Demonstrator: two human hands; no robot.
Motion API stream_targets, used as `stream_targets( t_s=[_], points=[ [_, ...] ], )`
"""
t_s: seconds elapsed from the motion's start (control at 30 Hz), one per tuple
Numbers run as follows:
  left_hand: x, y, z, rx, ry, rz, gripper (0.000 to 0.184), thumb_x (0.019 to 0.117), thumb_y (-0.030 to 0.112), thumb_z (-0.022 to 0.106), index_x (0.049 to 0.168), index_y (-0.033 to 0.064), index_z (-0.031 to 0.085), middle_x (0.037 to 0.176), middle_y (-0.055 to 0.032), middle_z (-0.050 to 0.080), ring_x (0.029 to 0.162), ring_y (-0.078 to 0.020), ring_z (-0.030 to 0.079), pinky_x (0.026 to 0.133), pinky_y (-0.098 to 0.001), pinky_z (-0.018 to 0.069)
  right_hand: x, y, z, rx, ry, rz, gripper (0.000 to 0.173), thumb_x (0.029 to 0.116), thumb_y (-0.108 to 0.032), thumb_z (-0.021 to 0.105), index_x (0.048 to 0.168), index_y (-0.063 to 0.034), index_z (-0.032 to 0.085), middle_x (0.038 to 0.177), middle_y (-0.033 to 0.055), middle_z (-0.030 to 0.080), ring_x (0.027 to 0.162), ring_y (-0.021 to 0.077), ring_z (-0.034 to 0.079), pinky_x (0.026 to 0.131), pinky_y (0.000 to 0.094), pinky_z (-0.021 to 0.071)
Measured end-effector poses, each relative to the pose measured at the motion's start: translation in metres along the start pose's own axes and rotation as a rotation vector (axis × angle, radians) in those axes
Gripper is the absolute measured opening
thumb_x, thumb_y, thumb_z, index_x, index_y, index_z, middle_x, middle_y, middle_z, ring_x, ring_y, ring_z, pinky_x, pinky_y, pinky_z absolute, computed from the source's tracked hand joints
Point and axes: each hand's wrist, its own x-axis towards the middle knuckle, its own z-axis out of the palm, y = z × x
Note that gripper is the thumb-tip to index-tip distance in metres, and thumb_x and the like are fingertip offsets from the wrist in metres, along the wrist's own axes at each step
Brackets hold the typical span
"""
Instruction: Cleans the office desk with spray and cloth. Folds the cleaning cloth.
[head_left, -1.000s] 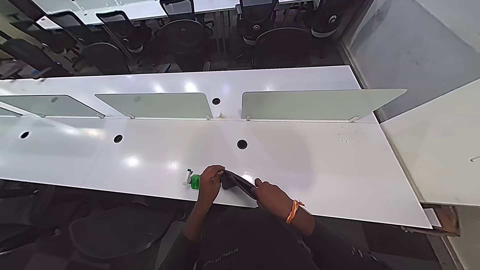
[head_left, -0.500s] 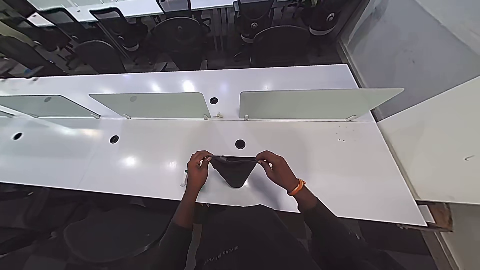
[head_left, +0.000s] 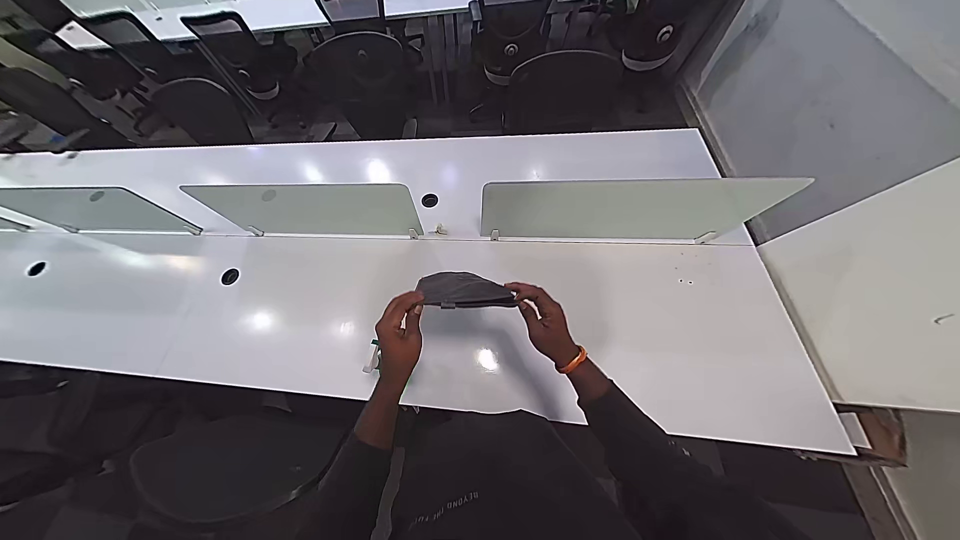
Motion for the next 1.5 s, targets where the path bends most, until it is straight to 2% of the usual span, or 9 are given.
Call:
stream_targets(
  t_s=[0.3, 0.43, 0.9, 0.97, 1.03, 1.13, 1.27, 1.37, 1.5],
  points=[
    [-0.177, -0.073, -0.003, 0.234, -0.578, -0.683, 0.027, 0.1047, 0.012, 0.052, 0.117, 0.0006, 0.073, 0.111, -0.015, 0.075, 0.104, -0.0232, 0.072, 0.099, -0.0445, 0.0563, -0.147, 0.086, 0.024, -0.148, -0.568, 0.512, 0.029, 0.1057, -0.017, 0.046, 0.122, -0.0046, 0.067, 0.127, 0.011, 0.068, 0.125, 0.0187, 0.061, 0.112, 0.0378, 0.0465],
    [-0.197, -0.078, -0.009, 0.264, -0.861, -0.889, 0.026, 0.1049, 0.015, 0.053, 0.119, 0.0011, 0.071, 0.109, -0.0174, 0.074, 0.104, -0.0284, 0.071, 0.099, -0.0494, 0.0537, -0.185, 0.088, 0.032, 0.038, -0.578, 0.675, 0.023, 0.1065, -0.017, 0.045, 0.114, -0.0014, 0.059, 0.097, 0.0095, 0.063, 0.088, 0.0143, 0.061, 0.082, 0.0317, 0.0511],
    [-0.127, -0.142, 0.01, 0.089, -0.502, -0.919, 0.029, 0.1059, 0.017, 0.053, 0.119, -0.0046, 0.068, 0.096, -0.0159, 0.073, 0.078, -0.0209, 0.072, 0.079, -0.0403, 0.0619, -0.107, 0.139, 0.076, 0.004, -0.28, 0.771, 0.024, 0.1059, -0.014, 0.043, 0.112, 0.0016, 0.06, 0.083, 0.0065, 0.06, 0.073, 0.0122, 0.058, 0.071, 0.0311, 0.0512],
    [-0.101, -0.156, 0.023, 0.092, -0.417, -0.931, 0.035, 0.1055, 0.017, 0.055, 0.132, -0.0053, 0.061, 0.113, -0.0212, 0.072, 0.094, -0.0264, 0.074, 0.089, -0.0443, 0.0611, -0.079, 0.156, 0.081, -0.059, -0.191, 0.782, 0.026, 0.1066, -0.014, 0.043, 0.12, 0.0032, 0.058, 0.093, 0.011, 0.064, 0.083, 0.0152, 0.063, 0.079, 0.0329, 0.0537],
    [-0.081, -0.172, 0.033, 0.118, -0.396, -0.991, 0.064, 0.1029, 0.018, 0.06, 0.157, -0.0018, 0.032, 0.147, -0.0279, 0.054, 0.123, -0.0354, 0.065, 0.104, -0.0488, 0.0547, -0.059, 0.17, 0.084, -0.166, -0.133, 0.87, 0.041, 0.108, -0.017, 0.044, 0.145, 0.0021, 0.044, 0.125, 0.0203, 0.066, 0.11, 0.023, 0.068, 0.097, 0.0379, 0.0553],
    [-0.069, -0.182, 0.04, 0.234, -0.517, -1.063, 0.085, 0.1002, 0.022, 0.062, 0.164, 0.0006, 0.009, 0.156, -0.0298, 0.043, 0.14, -0.0387, 0.051, 0.117, -0.0524, 0.0427, -0.051, 0.186, 0.089, -0.365, -0.118, 1.03, 0.062, 0.1065, -0.022, 0.05, 0.16, -0.0037, 0.024, 0.15, 0.0245, 0.051, 0.131, 0.0335, 0.059, 0.11, 0.0466, 0.0496],
    [-0.095, -0.176, 0.038, 0.238, -0.699, -1.059, 0.068, 0.102, 0.024, 0.06, 0.159, 0.0019, 0.031, 0.143, -0.0262, 0.058, 0.126, -0.0367, 0.064, 0.109, -0.054, 0.0497, -0.069, 0.179, 0.102, -0.67, -0.26, 0.973, 0.064, 0.0979, -0.027, 0.058, 0.156, -0.0087, 0.039, 0.152, 0.0203, 0.05, 0.138, 0.0403, 0.051, 0.108, 0.0594, 0.0461],
    [-0.142, -0.172, 0.024, 0.253, -0.905, -1.048, 0.046, 0.1023, 0.028, 0.06, 0.138, -0.0013, 0.06, 0.135, -0.0248, 0.063, 0.126, -0.0361, 0.063, 0.111, -0.0546, 0.0479, -0.095, 0.169, 0.12, -0.805, -0.475, 0.738, 0.051, 0.0967, -0.02, 0.058, 0.147, -0.0154, 0.055, 0.155, 0.0147, 0.05, 0.143, 0.0376, 0.046, 0.109, 0.0606, 0.0435],
    [-0.194, -0.17, -0.011, 0.402, -1.091, -1.3, 0.047, 0.101, 0.044, 0.059, 0.113, -0.0001, 0.072, 0.113, -0.0232, 0.072, 0.107, -0.0358, 0.07, 0.096, -0.0578, 0.0539, -0.115, 0.162, 0.15, -0.808, -0.756, 0.57, 0.049, 0.0977, -0.015, 0.056, 0.146, -0.0233, 0.058, 0.159, 0.0096, 0.046, 0.15, 0.0354, 0.038, 0.117, 0.0613, 0.0343]
  ],
)
